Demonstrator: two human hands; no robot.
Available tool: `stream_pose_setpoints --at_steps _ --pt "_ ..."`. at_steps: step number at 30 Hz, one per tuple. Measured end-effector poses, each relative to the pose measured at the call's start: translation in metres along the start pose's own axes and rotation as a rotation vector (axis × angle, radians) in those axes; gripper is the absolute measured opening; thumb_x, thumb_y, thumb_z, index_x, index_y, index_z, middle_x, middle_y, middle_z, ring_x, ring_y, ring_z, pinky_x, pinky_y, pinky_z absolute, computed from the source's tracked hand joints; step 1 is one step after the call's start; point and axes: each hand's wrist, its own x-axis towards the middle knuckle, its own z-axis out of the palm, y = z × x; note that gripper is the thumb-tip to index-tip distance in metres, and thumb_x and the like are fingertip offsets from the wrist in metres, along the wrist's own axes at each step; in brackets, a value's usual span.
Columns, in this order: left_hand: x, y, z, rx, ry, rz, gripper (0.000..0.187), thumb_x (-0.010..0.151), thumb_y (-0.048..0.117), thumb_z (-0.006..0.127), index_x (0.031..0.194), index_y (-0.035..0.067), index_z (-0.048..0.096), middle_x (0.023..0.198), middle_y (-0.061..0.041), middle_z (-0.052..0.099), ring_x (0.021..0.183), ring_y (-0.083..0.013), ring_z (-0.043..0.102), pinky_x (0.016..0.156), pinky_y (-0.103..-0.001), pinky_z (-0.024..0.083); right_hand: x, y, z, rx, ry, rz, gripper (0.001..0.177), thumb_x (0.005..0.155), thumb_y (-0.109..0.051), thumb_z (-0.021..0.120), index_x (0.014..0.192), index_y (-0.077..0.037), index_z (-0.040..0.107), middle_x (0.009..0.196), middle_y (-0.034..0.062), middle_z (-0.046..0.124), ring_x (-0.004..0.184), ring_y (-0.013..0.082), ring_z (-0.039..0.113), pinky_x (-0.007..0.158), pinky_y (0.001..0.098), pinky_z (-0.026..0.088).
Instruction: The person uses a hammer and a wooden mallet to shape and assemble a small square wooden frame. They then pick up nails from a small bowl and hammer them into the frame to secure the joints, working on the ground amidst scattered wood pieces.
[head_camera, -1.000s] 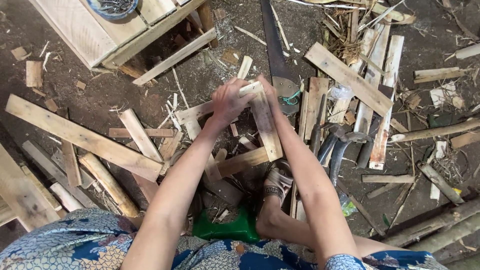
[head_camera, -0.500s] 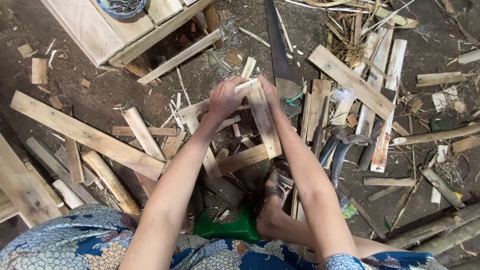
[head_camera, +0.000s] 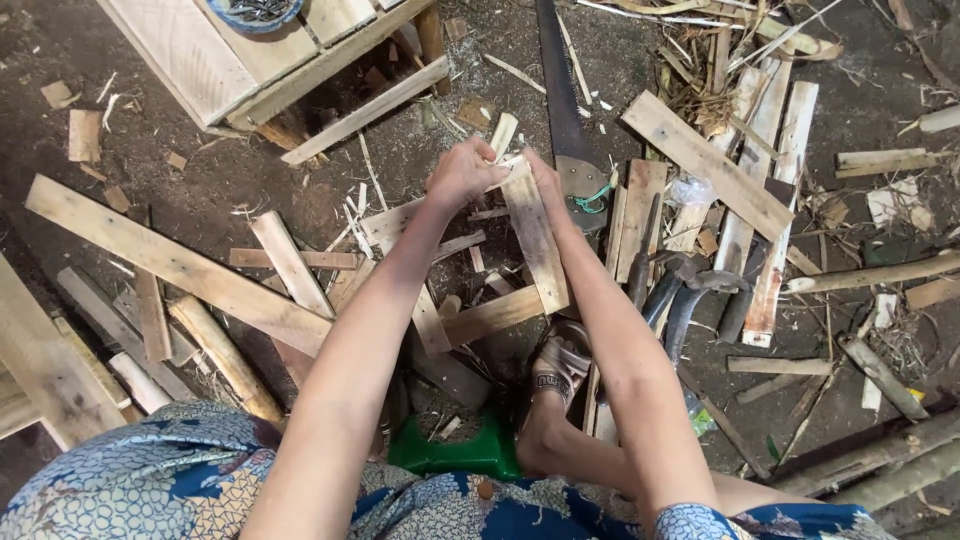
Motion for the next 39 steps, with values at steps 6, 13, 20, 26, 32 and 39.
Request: stream_pose_setpoints --at_steps 6,13,20,26,32,39 --pt "-0.011 0.015 -0.005 0.021 -0.069 -0.037 0.041 0.071 0.039 0.069 0.107 0.020 0.066 0.093 0.000 0.071 0.059 -0.0163 0.070 0.087 -0.035 0.048 -0.019 -0.048 -0.009 0.081 0.012 0.088 0.009 0.077 -0.023 0.064 0.077 -0.019 0.056 0.077 -0.0002 0.057 0.077 0.0133 0.047 0.076 0.0253 0.041" --pt "-0.009 0.007 -0.007 0.032 -0.034 0.028 0.042 0.074 0.042 0.069 0.108 0.017 0.067 0.069 -0.004 0.068 0.053 -0.0188 0.068 0.071 -0.027 0.048 -0.062 -0.030 -0.058 -0.147 0.456 0.098 0.043 0.074 -0.005 0.068 0.114 -0.019 0.061 0.099 0.0125 0.068 0.095 0.0321 0.064 0.081 0.0401 0.051" --pt "-0.038 0.024 -0.009 0.174 0.055 0.095 0.039 0.084 0.044 0.060 0.114 0.019 0.067 0.127 -0.014 0.057 0.119 -0.0370 0.051 0.096 -0.050 0.040 -0.209 0.132 -0.121 -0.652 0.904 0.992 0.067 0.077 -0.044 0.071 0.125 -0.010 0.039 0.118 0.0189 0.050 0.109 0.0380 0.049 0.083 0.0605 0.048" --pt "-0.035 0.022 -0.011 0.210 -0.025 0.072 0.039 0.088 0.044 0.053 0.119 0.022 0.063 0.126 -0.014 0.058 0.120 -0.0354 0.050 0.098 -0.046 0.040 -0.227 0.167 -0.116 -0.802 0.708 0.981 0.048 0.078 -0.050 0.070 0.103 -0.011 0.056 0.094 0.0154 0.065 0.094 0.0362 0.063 0.073 0.0512 0.053" --pt "-0.019 0.016 -0.008 0.249 -0.103 0.022 0.037 0.085 0.044 0.046 0.120 0.039 0.060 0.123 -0.006 0.060 0.117 -0.0300 0.053 0.096 -0.042 0.043 -0.217 0.204 -0.137 -0.683 0.954 0.954 0.037 0.089 -0.041 0.053 0.102 -0.006 0.054 0.091 0.0208 0.065 0.089 0.0397 0.065 0.075 0.0524 0.052" --pt "0.001 -0.002 0.003 0.249 -0.130 0.039 0.037 0.084 0.043 0.049 0.118 0.033 0.061 0.068 0.002 0.068 0.096 -0.0237 0.066 0.088 -0.042 0.047 -0.170 0.014 -0.117 -0.421 0.893 0.290 0.040 0.096 -0.041 0.049 0.088 -0.003 0.058 0.075 0.0252 0.061 0.079 0.0445 0.062 0.072 0.0500 0.047"
